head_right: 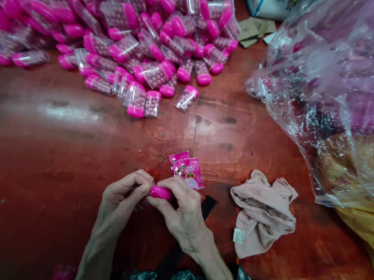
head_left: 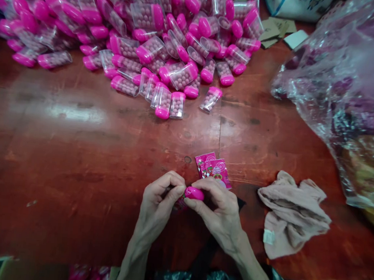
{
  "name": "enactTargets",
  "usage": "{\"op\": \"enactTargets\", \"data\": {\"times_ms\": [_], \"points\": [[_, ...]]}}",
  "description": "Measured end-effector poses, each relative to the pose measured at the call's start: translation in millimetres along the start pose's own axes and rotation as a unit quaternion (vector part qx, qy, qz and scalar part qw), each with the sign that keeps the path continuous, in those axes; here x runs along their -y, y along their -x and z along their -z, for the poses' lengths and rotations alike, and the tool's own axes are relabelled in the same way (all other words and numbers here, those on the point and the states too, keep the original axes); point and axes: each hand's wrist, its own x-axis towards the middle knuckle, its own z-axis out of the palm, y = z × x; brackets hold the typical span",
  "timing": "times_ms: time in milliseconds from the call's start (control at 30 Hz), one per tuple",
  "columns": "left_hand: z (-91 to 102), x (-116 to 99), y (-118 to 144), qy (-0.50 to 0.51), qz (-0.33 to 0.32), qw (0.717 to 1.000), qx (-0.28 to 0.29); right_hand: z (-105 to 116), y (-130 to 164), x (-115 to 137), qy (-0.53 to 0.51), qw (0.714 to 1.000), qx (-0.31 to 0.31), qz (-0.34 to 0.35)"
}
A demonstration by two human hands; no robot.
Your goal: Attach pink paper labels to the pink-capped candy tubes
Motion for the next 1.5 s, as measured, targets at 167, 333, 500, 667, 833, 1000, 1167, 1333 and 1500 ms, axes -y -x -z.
{"op": "enactTargets", "data": {"times_ms": [167, 333, 500, 667, 833, 1000, 1167, 1333, 1500], "points": [[7.4, 13, 10, 0.112, 0.052, 0.992, -0.035, -1, 3, -2, -0.046, 0.991, -0.072, -0.103], [-0.7, 20, 17, 0.212, 0.122, 0.969, -0.034, -4, 3, -4, -0.069, 0.984, -0.096, -0.136], [-13.4, 14, 12, 0.248, 0.097, 0.960, -0.085, -6, 6, -1, -0.007, 0.990, -0.097, -0.098], [-19.5, 11, 9, 0.279, 0.108, 0.951, -0.074, -7, 9, 0, 0.008, 0.992, -0.120, -0.031], [-15.5, 9, 7, 0.298, 0.105, 0.947, -0.053, -1, 8, 0, -0.019, 0.996, -0.082, -0.015], [-7.5, 7, 7, 0.284, 0.113, 0.952, -0.008, 18, 1, 2, -0.102, 0.989, -0.009, -0.110], [-7.8, 6, 8, 0.283, 0.135, 0.949, 0.041, 33, -5, 1, -0.089, 0.988, 0.064, -0.113], [-8.8, 9, 9, 0.295, 0.155, 0.941, 0.057, 36, -9, -3, -0.091, 0.985, 0.120, -0.081], [-10.1, 11, 9, 0.309, 0.176, 0.933, 0.059, 38, -10, -8, -0.141, 0.977, 0.129, -0.099]]}}
